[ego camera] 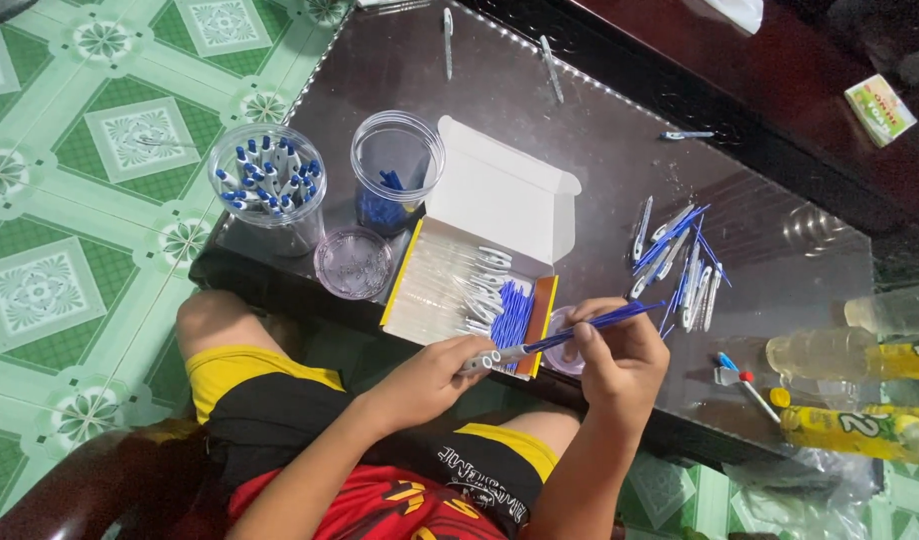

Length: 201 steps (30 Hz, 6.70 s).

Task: Assembling ballpoint pens by inserting ink refills into barrels and attaching caps or clicking mechanisms.

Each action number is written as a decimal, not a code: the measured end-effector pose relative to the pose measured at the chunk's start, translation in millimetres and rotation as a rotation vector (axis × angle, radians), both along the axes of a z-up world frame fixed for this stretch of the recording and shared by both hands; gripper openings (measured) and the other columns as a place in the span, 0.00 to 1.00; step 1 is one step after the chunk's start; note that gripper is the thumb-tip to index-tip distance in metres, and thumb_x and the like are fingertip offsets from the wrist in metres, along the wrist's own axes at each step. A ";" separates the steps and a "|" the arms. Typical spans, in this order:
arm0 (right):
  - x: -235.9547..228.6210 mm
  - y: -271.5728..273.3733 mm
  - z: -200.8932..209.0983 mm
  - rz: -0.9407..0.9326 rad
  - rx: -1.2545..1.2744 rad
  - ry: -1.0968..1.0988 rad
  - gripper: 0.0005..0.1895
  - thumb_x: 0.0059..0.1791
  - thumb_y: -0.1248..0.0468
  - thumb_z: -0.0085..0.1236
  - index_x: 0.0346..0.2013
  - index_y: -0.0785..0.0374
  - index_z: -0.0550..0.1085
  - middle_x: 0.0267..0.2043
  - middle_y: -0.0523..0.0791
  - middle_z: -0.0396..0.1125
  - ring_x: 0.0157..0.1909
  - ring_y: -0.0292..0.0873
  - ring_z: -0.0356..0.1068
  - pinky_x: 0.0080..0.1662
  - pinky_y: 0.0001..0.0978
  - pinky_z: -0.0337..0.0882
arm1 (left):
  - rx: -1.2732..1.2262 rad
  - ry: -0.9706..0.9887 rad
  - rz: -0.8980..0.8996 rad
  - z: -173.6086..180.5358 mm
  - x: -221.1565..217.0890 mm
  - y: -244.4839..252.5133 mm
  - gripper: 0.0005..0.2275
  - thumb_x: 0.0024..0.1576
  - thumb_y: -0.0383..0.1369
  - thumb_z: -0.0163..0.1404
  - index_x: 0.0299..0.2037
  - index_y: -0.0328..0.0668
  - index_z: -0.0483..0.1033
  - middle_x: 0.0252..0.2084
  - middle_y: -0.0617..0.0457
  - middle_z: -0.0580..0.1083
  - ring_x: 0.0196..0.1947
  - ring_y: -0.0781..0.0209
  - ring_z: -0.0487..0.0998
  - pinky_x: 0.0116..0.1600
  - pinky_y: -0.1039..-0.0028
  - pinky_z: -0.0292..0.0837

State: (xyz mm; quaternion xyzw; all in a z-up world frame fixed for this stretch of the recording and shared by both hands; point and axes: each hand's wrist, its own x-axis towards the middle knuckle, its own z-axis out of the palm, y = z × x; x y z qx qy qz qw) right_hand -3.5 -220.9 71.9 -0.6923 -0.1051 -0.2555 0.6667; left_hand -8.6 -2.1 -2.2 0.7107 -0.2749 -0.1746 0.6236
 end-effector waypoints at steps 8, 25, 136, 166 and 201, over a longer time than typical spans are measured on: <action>-1.7 -13.4 -1.2 0.011 -0.055 -0.001 0.07 0.46 0.72 0.63 0.31 0.74 0.72 0.28 0.60 0.68 0.15 0.35 0.58 0.17 0.25 0.61 | 0.051 -0.022 -0.010 5.3 -1.7 -1.0 0.11 0.66 0.27 0.42 0.55 0.42 0.73 0.44 0.39 0.76 0.49 0.39 0.81 0.54 0.56 0.78; -13.9 -27.5 7.3 0.059 -0.029 -0.041 0.09 0.44 0.72 0.63 0.27 0.76 0.72 0.27 0.61 0.68 0.22 0.41 0.67 0.17 0.23 0.63 | 0.035 -0.073 -0.042 -10.6 0.4 -14.2 0.12 0.65 0.25 0.41 0.57 0.44 0.72 0.41 0.43 0.75 0.47 0.41 0.80 0.55 0.55 0.76; 45.3 53.3 52.2 0.531 -0.557 -0.054 0.13 0.48 0.58 0.65 0.42 0.63 0.79 0.53 0.52 0.75 0.74 0.58 0.56 0.72 0.45 0.51 | 0.016 -0.158 0.158 -17.9 8.5 15.6 0.11 0.64 0.28 0.45 0.55 0.40 0.71 0.46 0.41 0.76 0.52 0.40 0.79 0.58 0.57 0.75; 55.0 76.0 2.7 0.379 -0.506 -0.406 0.24 0.60 0.57 0.39 0.23 0.66 0.69 0.14 0.43 0.61 0.23 0.45 0.68 0.29 0.33 0.72 | 0.100 -0.390 0.305 -46.6 14.6 44.1 0.18 0.56 0.19 0.47 0.57 0.37 0.68 0.47 0.43 0.75 0.50 0.43 0.78 0.54 0.56 0.75; 334.3 156.8 -137.3 0.923 -1.830 0.801 0.35 0.39 0.46 0.73 0.59 0.50 0.76 0.60 0.55 0.72 0.63 0.60 0.70 0.63 0.47 0.68 | 0.111 0.148 0.512 -38.4 18.7 89.4 0.16 0.66 0.28 0.43 0.64 0.43 0.67 0.55 0.36 0.75 0.56 0.42 0.78 0.56 0.62 0.78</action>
